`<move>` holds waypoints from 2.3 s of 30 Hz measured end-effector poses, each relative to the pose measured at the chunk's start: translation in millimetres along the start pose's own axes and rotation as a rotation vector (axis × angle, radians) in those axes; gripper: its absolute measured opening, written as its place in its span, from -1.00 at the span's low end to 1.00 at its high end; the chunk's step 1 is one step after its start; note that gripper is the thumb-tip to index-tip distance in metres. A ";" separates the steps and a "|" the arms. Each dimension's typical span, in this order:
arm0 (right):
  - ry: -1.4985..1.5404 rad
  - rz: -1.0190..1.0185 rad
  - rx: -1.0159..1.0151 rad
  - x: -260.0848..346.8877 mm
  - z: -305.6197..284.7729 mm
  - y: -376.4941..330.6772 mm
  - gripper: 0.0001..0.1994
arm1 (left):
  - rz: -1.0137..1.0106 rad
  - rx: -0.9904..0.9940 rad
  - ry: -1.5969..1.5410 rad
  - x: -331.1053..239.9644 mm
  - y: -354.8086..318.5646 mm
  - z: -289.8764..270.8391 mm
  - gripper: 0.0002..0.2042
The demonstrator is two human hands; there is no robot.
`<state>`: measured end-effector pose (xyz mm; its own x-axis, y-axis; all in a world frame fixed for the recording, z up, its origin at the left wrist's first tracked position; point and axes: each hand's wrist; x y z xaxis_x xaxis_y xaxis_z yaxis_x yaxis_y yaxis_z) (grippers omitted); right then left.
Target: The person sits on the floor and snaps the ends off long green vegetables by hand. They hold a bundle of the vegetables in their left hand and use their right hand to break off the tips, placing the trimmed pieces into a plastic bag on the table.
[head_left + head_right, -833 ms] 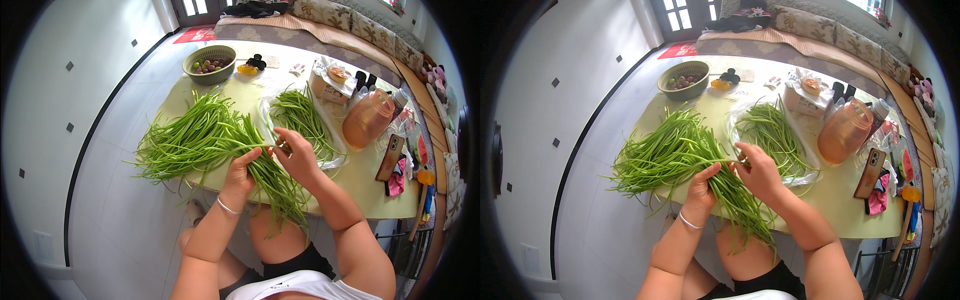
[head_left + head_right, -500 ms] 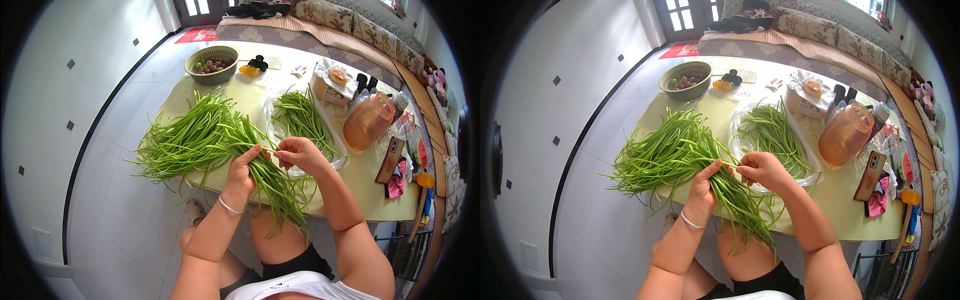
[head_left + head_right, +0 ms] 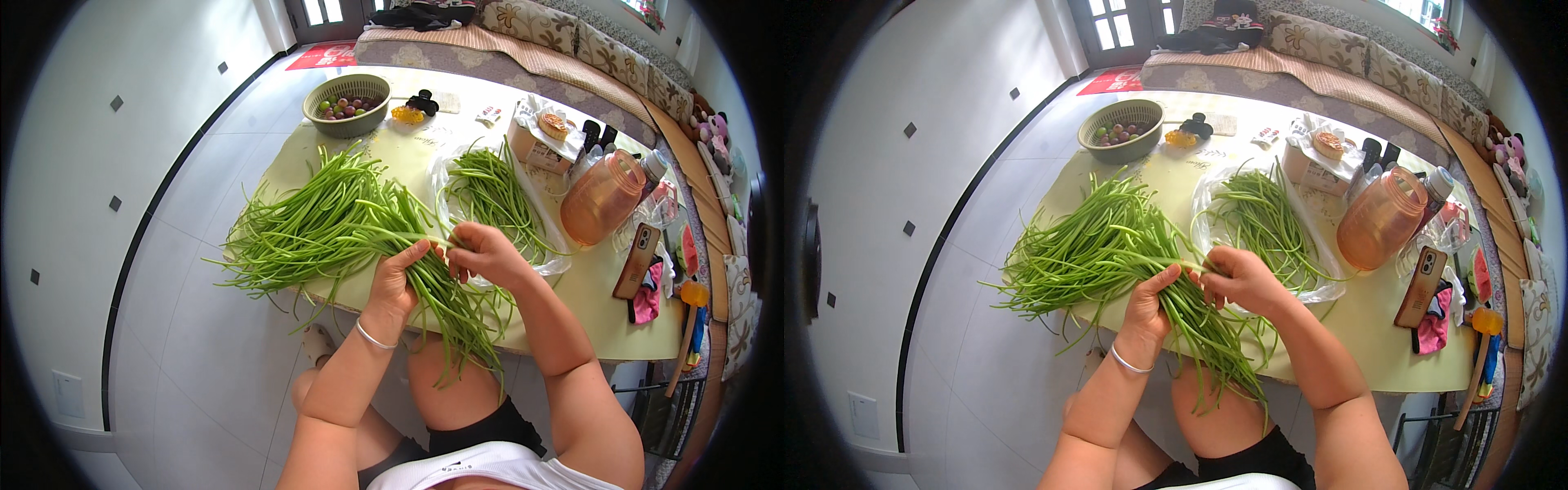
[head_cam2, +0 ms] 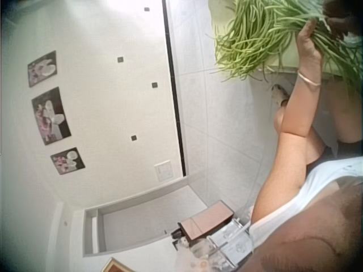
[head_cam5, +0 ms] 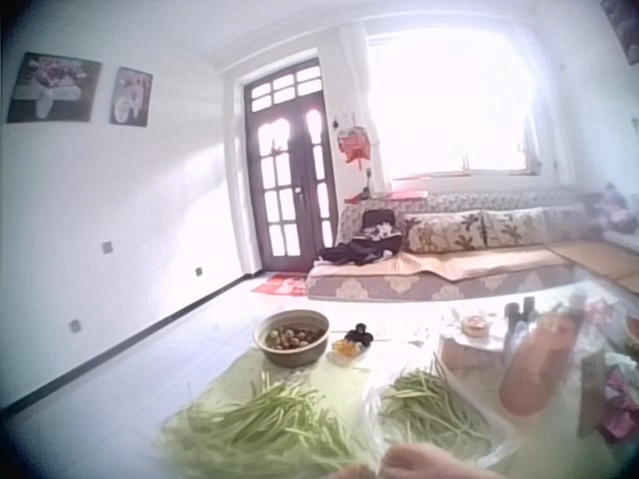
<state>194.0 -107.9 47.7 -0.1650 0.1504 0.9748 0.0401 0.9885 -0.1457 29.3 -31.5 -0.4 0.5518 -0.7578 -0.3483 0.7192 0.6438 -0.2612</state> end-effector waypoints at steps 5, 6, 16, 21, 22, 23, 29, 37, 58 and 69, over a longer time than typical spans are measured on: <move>-0.049 -0.052 0.070 0.0 5.5 -2.2 -0.85 | -0.054 0.017 -0.028 -2.8 -0.6 -3.4 -0.82; -0.089 -0.053 0.082 0.3 3.6 -2.8 -0.84 | -0.057 0.010 -0.030 -2.9 -0.6 -3.3 -0.81; -0.220 -0.133 -0.052 0.8 8.6 -3.5 -0.69 | -0.042 0.020 -0.024 -3.3 -5.2 1.8 -0.85; -0.246 -0.160 -0.148 -7.5 8.8 0.5 -0.71 | 0.013 0.014 0.067 -1.9 -2.8 0.3 -0.85; -0.176 -0.151 -0.159 -7.3 8.7 0.1 -0.72 | 0.011 0.032 0.097 -2.2 -3.9 2.5 -0.85; -0.106 -0.142 -0.170 -7.3 8.8 -0.5 -0.72 | 0.016 0.074 0.118 -2.1 -4.1 4.4 -0.84; -0.411 -0.262 -0.158 1.0 4.8 -3.3 -0.68 | 0.016 0.121 0.135 -1.9 -3.0 1.4 -0.78; -0.472 -0.310 -0.234 -2.4 11.4 -0.5 -0.72 | 0.001 0.072 0.074 -0.7 -1.4 -3.7 -0.80; -0.642 -0.471 -0.111 -0.1 16.8 -8.4 -0.80 | 0.097 0.022 0.008 -6.3 6.7 -5.3 -0.86; -0.747 -0.595 -0.421 -10.5 24.9 -3.6 -0.87 | 0.064 -0.014 -0.047 -1.6 4.9 -5.0 -0.86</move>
<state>171.1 -112.7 33.8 -0.8328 -0.2460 0.4959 0.0693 0.8424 0.5344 29.8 -26.6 -5.6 0.6161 -0.7187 -0.3223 0.6758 0.6925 -0.2525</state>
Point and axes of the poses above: each hand's wrist, its own y-axis towards the middle knuckle, its own z-axis out of the palm, x = y × z, and after that the axes turned 2 degrees about -y, right-handed
